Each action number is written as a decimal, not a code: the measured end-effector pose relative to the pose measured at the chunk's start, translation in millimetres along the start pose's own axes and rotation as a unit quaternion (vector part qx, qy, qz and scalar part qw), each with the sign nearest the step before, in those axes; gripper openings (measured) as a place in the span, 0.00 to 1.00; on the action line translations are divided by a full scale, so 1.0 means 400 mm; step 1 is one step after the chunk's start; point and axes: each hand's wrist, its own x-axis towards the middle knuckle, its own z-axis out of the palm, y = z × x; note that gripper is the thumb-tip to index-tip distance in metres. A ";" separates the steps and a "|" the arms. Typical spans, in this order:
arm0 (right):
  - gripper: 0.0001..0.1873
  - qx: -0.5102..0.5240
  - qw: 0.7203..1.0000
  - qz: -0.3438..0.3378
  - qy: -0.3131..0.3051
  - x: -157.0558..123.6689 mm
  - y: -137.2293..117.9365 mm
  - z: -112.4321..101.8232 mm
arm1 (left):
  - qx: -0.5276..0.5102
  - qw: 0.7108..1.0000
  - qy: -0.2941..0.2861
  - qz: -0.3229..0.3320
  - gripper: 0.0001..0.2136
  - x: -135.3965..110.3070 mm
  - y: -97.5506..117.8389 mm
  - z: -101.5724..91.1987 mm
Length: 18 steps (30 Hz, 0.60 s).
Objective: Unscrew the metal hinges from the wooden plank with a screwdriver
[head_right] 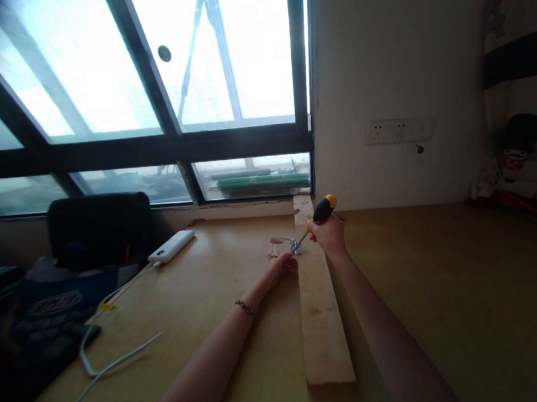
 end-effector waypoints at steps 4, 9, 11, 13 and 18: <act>0.13 0.047 0.998 -0.030 -0.041 -0.006 0.000 0.004 | 0.007 1.000 0.007 0.007 0.07 0.001 -0.002 -0.001; 0.19 0.159 0.976 0.008 -0.150 -0.013 -0.029 -0.013 | 0.009 1.000 0.003 0.004 0.08 0.006 -0.005 -0.003; 0.21 0.185 0.960 0.024 -0.210 -0.015 -0.042 -0.024 | 0.009 1.000 0.001 0.000 0.08 0.007 -0.005 -0.003; 0.20 0.170 0.958 0.021 -0.231 -0.017 -0.046 -0.028 | 0.009 1.000 0.000 -0.005 0.08 0.009 -0.006 -0.004; 0.19 -0.032 0.995 -0.078 -0.059 -0.019 -0.012 -0.001 | 0.005 1.000 -0.005 -0.007 0.08 0.007 -0.006 -0.003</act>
